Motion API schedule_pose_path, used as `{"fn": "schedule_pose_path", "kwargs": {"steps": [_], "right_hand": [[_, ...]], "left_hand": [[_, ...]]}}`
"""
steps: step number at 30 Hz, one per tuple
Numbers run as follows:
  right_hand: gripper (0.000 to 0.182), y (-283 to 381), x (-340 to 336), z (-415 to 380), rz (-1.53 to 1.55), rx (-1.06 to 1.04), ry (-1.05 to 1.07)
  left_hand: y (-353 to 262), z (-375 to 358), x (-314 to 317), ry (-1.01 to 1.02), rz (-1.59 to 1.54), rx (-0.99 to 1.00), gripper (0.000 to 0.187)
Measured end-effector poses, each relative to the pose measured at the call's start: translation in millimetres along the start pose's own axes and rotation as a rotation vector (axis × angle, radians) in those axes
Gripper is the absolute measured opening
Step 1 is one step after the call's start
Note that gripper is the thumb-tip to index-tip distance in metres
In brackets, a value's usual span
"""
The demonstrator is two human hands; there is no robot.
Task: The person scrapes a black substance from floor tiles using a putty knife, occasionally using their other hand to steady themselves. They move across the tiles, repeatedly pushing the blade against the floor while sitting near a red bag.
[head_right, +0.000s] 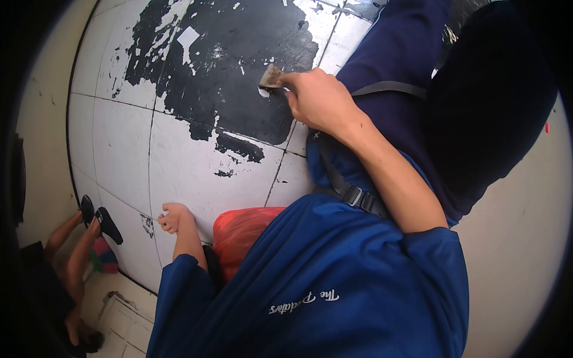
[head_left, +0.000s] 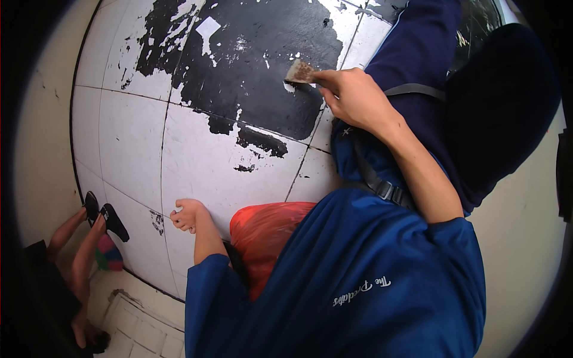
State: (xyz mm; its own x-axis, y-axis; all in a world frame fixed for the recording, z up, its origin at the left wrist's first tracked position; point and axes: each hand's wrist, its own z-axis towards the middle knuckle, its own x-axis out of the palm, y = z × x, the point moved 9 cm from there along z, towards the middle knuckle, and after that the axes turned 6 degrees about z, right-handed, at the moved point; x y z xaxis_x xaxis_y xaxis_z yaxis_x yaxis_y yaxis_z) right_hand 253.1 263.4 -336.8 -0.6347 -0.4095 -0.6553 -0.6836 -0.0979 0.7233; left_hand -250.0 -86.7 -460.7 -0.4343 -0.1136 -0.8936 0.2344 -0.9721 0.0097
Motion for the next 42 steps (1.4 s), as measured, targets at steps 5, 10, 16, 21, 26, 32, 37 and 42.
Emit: {"fn": "schedule_pose_path", "kwargs": {"steps": [5, 10, 16, 21, 26, 32, 37, 42], "right_hand": [[0.029, 8.7, -1.8, -8.9, 0.071, -0.074, 0.014], [0.026, 53.0, -20.2, -28.3, 0.053, -0.172, 0.027], [0.023, 47.7, 11.2, -11.0, 0.054, -0.174, 0.055], [0.041, 35.2, 18.4, -25.6, -0.156, -0.166, 0.182], [0.053, 37.6, 20.4, -37.5, -0.25, -0.126, 0.186], [0.051, 22.9, 28.4, -2.8, -0.148, -0.231, -0.056], [0.044, 45.2, 40.3, -34.1, -0.299, -0.05, 0.177], [0.037, 38.7, 44.8, -24.3, -0.244, -0.046, 0.103]], "left_hand": [[0.4, 1.7, 2.4, -0.009, 0.015, 0.011, 0.038], [0.9, -2.7, -7.2, 0.03, -0.008, 0.02, 0.041], [-1.7, -2.6, -8.6, 0.035, -0.003, 0.005, 0.041], [-1.0, -3.0, -8.8, 0.027, 0.017, -0.001, 0.04], [-1.1, -7.0, -14.5, 0.047, 0.015, 0.014, 0.04], [-0.4, -6.8, -20.0, 0.083, 0.01, -0.007, 0.042], [-1.7, -3.1, -11.1, 0.058, 0.02, 0.003, 0.039], [-1.1, -4.6, -9.1, 0.049, 0.009, 0.011, 0.039]]}}
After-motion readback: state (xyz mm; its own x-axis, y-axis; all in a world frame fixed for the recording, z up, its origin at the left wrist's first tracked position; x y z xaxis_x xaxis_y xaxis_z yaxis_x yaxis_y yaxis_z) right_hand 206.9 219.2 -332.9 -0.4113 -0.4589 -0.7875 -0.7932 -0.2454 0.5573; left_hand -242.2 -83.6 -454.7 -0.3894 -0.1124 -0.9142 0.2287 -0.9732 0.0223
